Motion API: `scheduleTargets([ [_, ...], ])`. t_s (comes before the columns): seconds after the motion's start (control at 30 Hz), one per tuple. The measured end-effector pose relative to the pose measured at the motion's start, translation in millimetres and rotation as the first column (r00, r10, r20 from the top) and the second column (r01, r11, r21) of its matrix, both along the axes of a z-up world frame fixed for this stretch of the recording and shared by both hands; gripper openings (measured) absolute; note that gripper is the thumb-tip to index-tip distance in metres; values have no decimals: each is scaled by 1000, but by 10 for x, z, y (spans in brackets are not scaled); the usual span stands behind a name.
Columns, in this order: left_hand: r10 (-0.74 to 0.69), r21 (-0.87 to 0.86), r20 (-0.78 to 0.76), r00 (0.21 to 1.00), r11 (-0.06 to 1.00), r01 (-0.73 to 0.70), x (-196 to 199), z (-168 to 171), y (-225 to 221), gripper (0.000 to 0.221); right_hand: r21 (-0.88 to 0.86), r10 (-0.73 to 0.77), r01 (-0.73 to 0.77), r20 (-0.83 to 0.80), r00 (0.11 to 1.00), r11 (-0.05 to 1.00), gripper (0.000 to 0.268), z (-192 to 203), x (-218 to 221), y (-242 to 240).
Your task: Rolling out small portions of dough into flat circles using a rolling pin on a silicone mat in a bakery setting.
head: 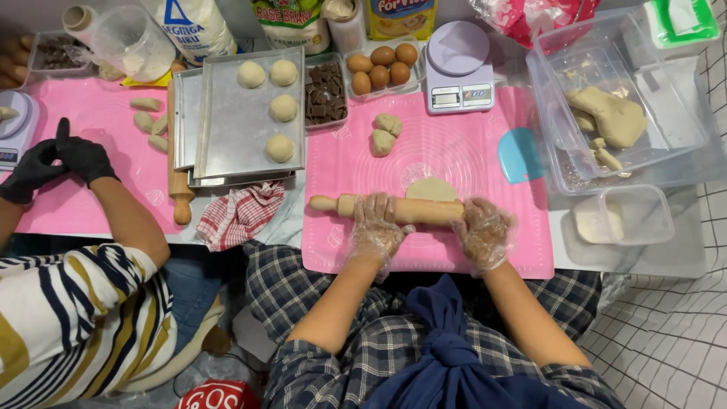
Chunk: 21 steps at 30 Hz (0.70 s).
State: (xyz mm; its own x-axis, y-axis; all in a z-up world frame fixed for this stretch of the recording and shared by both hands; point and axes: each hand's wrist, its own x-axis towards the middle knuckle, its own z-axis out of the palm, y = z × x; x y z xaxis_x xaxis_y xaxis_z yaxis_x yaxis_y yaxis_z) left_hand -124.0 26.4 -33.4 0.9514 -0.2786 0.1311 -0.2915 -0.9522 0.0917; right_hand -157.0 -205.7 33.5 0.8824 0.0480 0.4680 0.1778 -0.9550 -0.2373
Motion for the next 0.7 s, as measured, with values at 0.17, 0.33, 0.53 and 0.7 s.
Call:
scheduleTargets([
  [0.17, 60, 18, -275, 960, 998, -57, 472, 321, -27, 54, -56, 7, -10, -40, 999, 998, 36, -224, 461, -29],
  [0.33, 100, 20, -228, 969, 995, -98, 925, 390, -83, 35, -113, 52, -37, 127, 991, 993, 30, -1081, 1408, -314],
  [0.53, 99, 31, -252, 963, 995, -95, 1188, 567, -110, 43, -1, -33, 33, -227, 973, 999, 45, -793, 1738, -344],
  [0.7, 126, -8, -306, 944, 991, -135, 1221, 412, -196, 51, -32, -115, 111, -370, 922, 993, 52, -64, 1420, -118],
])
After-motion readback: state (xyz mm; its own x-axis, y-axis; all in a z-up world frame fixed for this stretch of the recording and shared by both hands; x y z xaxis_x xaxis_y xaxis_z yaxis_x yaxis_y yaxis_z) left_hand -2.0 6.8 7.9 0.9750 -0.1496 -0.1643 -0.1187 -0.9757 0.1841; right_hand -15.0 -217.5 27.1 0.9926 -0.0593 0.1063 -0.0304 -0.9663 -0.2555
